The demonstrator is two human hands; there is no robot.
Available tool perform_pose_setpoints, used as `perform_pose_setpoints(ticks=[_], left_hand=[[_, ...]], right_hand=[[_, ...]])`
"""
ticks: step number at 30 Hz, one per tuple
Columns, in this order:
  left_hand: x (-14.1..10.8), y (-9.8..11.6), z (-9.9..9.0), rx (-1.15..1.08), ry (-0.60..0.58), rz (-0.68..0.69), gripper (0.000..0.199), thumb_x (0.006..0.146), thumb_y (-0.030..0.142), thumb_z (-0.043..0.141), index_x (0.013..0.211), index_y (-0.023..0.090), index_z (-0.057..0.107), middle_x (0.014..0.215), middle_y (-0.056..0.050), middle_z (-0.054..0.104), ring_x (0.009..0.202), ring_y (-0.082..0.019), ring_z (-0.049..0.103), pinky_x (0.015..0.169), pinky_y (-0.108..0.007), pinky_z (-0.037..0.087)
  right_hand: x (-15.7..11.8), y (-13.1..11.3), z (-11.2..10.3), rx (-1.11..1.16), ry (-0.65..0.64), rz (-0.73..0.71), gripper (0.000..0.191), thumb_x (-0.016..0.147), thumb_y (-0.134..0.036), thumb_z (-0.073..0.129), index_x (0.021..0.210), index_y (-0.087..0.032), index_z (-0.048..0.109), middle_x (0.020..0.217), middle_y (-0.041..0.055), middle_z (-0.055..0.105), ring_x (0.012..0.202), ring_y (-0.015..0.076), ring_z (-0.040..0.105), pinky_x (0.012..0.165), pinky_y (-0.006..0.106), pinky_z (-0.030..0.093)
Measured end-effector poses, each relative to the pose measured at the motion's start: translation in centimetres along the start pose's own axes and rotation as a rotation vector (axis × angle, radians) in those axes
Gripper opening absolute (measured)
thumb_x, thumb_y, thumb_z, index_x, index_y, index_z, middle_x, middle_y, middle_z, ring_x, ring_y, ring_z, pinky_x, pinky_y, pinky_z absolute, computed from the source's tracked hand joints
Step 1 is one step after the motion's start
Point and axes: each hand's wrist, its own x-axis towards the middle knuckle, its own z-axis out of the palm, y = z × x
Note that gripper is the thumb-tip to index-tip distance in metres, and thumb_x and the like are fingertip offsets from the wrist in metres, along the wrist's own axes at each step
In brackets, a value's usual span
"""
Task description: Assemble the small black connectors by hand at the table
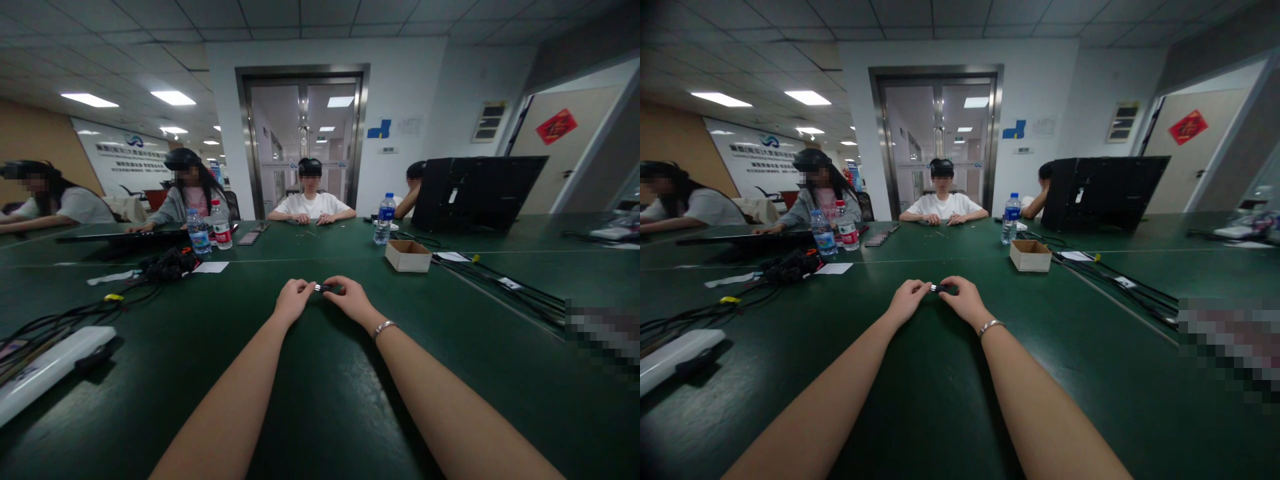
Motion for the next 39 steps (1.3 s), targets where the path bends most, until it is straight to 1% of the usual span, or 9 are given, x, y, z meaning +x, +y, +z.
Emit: perform_pose_setpoints(ticks=[4, 10, 14, 17, 26, 29, 33, 36, 39], left_hand=[[0.4, -1.1, 0.3, -0.127, -0.023, 0.069, 0.022, 0.079, 0.033, 0.060, 0.097, 0.024, 0.068, 0.107, -0.007, 0.058, 0.096, -0.020, 0.059, 0.087, -0.033, 0.047], [0.3, -1.3, 0.3, -0.186, -0.045, 0.085, 0.056, 0.067, 0.026, 0.073, 0.121, 0.028, 0.058, 0.118, -0.009, 0.054, 0.103, -0.022, 0.057, 0.088, -0.034, 0.047], [0.2, -0.5, 0.2, -0.095, -0.005, -0.004, 0.041, 0.075, 0.053, 0.060, 0.098, 0.020, 0.069, 0.108, -0.010, 0.059, 0.096, -0.023, 0.058, 0.083, -0.034, 0.047], [0.2, 0.0, 0.1, 0.019, -0.024, -0.033, 0.051, 0.083, 0.059, 0.041, 0.079, 0.018, 0.071, 0.096, -0.010, 0.061, 0.092, -0.024, 0.057, 0.082, -0.035, 0.045], [0.4, -1.2, 0.3, -0.122, -0.075, 0.086, 0.019, 0.077, 0.028, 0.062, 0.095, 0.021, 0.066, 0.107, -0.006, 0.058, 0.095, -0.018, 0.059, 0.086, -0.032, 0.047], [0.5, -1.5, 0.4, -0.149, -0.050, 0.127, 0.034, 0.068, 0.017, 0.071, 0.100, 0.021, 0.062, 0.106, -0.006, 0.059, 0.098, -0.018, 0.058, 0.089, -0.032, 0.046], [0.5, -1.2, 0.5, -0.145, -0.019, 0.080, 0.046, 0.066, 0.034, 0.074, 0.107, 0.018, 0.061, 0.110, -0.010, 0.058, 0.099, -0.021, 0.057, 0.087, -0.033, 0.046], [0.4, -0.7, 0.4, -0.041, -0.037, 0.026, 0.040, 0.080, 0.053, 0.053, 0.092, 0.017, 0.068, 0.103, -0.010, 0.058, 0.096, -0.023, 0.058, 0.086, -0.036, 0.046], [0.4, -0.5, 0.3, 0.074, -0.068, 0.030, 0.046, 0.086, 0.053, 0.041, 0.080, 0.018, 0.070, 0.094, -0.009, 0.059, 0.097, -0.024, 0.056, 0.089, -0.038, 0.044]], right_hand=[[0.1, 0.3, 0.1, 0.003, 0.012, 0.009, 0.026, 0.071, -0.028, 0.065, 0.095, -0.020, 0.068, 0.091, 0.0020, 0.067, 0.076, 0.0135, 0.057, 0.072, 0.029, 0.046], [0.1, 0.2, 0.0, 0.000, 0.009, 0.021, 0.026, 0.071, -0.027, 0.065, 0.095, -0.020, 0.068, 0.092, 0.0024, 0.067, 0.076, 0.0135, 0.058, 0.072, 0.028, 0.047], [0.0, -0.2, -0.2, -0.005, 0.001, 0.030, 0.026, 0.072, -0.027, 0.065, 0.097, -0.020, 0.068, 0.094, 0.0027, 0.067, 0.076, 0.0134, 0.058, 0.072, 0.029, 0.047], [-0.1, -0.4, -0.2, -0.013, -0.009, 0.041, 0.027, 0.072, -0.026, 0.065, 0.098, -0.019, 0.067, 0.096, 0.0031, 0.067, 0.076, 0.0134, 0.058, 0.073, 0.029, 0.047], [0.0, -0.1, -0.2, -0.022, -0.007, 0.032, 0.026, 0.070, -0.024, 0.066, 0.096, -0.019, 0.068, 0.095, 0.0032, 0.067, 0.077, 0.0134, 0.058, 0.072, 0.028, 0.047], [0.1, -0.1, -0.1, -0.025, -0.003, 0.026, 0.026, 0.070, -0.024, 0.067, 0.096, -0.019, 0.068, 0.095, 0.0033, 0.067, 0.078, 0.0138, 0.057, 0.073, 0.028, 0.046], [0.1, 0.1, 0.0, -0.013, -0.012, 0.022, 0.028, 0.071, -0.026, 0.067, 0.098, -0.019, 0.068, 0.097, 0.0035, 0.067, 0.077, 0.0134, 0.057, 0.073, 0.028, 0.046], [0.1, 0.4, 0.0, -0.007, -0.021, 0.021, 0.028, 0.072, -0.026, 0.066, 0.099, -0.020, 0.068, 0.096, 0.0032, 0.067, 0.075, 0.0128, 0.057, 0.072, 0.028, 0.046], [0.1, 0.4, 0.0, -0.019, -0.023, 0.021, 0.027, 0.071, -0.025, 0.066, 0.097, -0.019, 0.068, 0.095, 0.0032, 0.067, 0.075, 0.0128, 0.057, 0.071, 0.028, 0.046]])
